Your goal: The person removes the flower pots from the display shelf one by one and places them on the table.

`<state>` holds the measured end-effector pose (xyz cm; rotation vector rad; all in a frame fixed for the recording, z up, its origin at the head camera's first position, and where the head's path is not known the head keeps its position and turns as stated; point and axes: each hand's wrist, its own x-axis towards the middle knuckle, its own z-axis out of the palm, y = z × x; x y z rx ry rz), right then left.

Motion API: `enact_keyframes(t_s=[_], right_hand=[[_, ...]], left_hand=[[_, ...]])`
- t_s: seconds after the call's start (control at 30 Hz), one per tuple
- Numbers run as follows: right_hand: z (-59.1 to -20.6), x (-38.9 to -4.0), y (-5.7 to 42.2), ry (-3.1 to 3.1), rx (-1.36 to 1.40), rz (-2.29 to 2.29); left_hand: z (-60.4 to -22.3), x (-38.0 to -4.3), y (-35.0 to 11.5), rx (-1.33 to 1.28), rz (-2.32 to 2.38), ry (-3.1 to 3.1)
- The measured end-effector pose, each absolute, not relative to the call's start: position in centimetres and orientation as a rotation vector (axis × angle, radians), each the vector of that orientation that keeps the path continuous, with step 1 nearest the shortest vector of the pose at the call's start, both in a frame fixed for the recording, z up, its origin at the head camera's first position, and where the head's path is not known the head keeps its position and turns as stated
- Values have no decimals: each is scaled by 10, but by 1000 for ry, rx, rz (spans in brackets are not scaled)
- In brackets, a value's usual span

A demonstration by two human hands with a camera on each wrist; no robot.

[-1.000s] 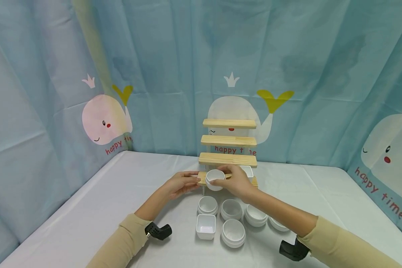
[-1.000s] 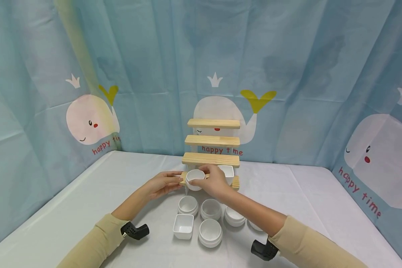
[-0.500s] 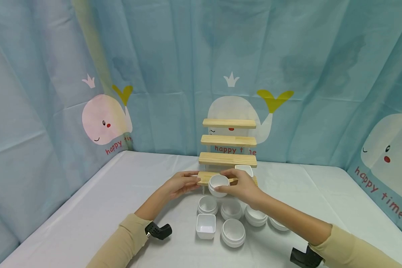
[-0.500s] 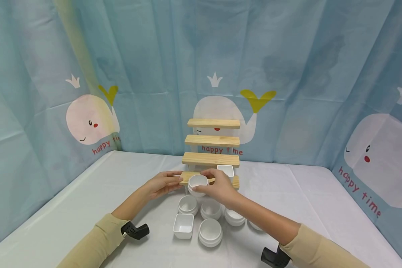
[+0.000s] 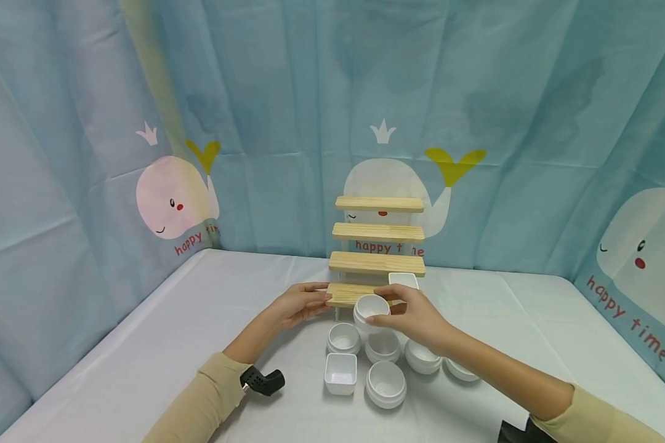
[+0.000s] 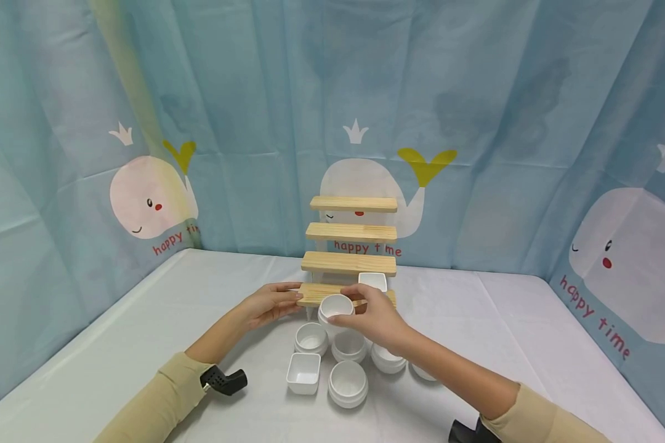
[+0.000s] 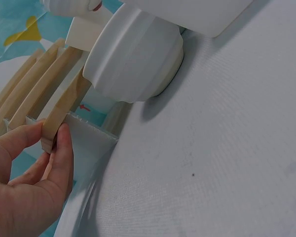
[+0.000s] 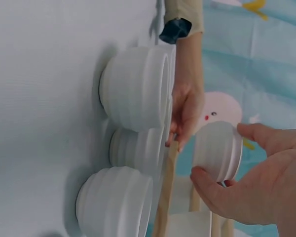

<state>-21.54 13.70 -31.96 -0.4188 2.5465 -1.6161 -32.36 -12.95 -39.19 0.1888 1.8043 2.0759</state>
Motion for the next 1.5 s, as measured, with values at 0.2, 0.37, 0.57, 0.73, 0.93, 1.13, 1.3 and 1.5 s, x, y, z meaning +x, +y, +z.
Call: enact_keyframes(t_s=[0.2,0.37,0.57,0.73,0.93,1.13,1.3,1.5], right_hand=[[-319,-209,146,2560,-485,-1589],[-320,-206,153,2520,-517,-1609],[-322,-200,162,2506,-503,-1619],[-324,-194,170,2470,-541,-1634],[-326,-189,180,2451,-592,-1640],[-328,-185,190,2461,-582,-1646],[-332,-180,197,2462,-606,-1636],[-337,-175,205,2438,-580,-1656]], left_hand=[[-392,-324,-130,209,2070,1802],[-391,-323,-130,186,2072,1803],[-391,-323,-130,168,2063,1816],[-392,-323,-130,184,2066,1818],[-393,-324,-130,186,2067,1818],[-393,-324,-130,177,2068,1818],[-394,-325,-130,184,2066,1818],[-394,-325,-130,201,2071,1795]])
